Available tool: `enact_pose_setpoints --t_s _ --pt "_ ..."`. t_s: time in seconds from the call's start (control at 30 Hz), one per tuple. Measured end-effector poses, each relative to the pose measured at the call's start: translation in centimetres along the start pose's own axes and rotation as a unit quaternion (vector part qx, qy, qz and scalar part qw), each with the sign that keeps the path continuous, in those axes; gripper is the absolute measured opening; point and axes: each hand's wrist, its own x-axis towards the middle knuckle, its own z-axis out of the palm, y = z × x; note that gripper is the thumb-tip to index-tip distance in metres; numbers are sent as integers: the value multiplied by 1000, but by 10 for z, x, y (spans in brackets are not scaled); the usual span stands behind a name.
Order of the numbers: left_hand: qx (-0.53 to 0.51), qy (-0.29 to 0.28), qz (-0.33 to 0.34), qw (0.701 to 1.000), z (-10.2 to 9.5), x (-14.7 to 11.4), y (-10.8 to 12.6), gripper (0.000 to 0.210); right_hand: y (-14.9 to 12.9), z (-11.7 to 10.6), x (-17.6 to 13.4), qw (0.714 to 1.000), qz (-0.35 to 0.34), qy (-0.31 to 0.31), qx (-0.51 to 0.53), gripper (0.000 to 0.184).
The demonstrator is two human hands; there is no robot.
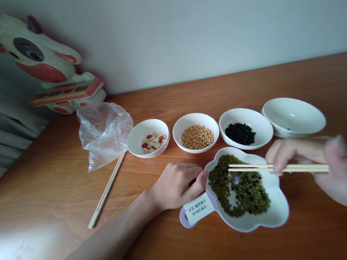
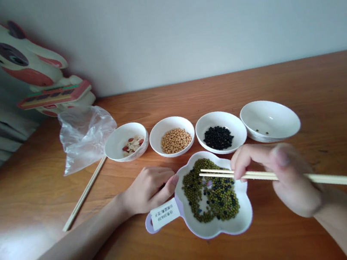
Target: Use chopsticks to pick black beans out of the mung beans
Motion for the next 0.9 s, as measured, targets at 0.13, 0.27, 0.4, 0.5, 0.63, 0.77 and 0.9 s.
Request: enact_pose_setpoints --t_s 0.13,0.27,0.4,0.5,0.63,0.77,0.9 --pt "2 0 -13 1000 0 0 0 44 9 6 1 999 36 -35 -21 83" --pt "-15 -5 -10 1000 0 0 0 43 13 3 1 998 40 -35 -37 84" --pt "-18 -8 -16 1000 0 0 -1 42 12 3 1 998 38 -41 -42 82" --pt "-15 -10 -18 1000 0 -1 0 42 12 5 2 998 39 -43 -41 80" --pt "-19 -5 -14 1000 0 0 1 42 14 7 2 998 34 -33 -41 77" --pt "-17 -8 -15 1000 0 0 0 42 16 7 1 999 24 -24 -40 73" --pt "-16 -7 -15 1000 1 0 -1 42 16 7 1 998 14 -27 -49 73"
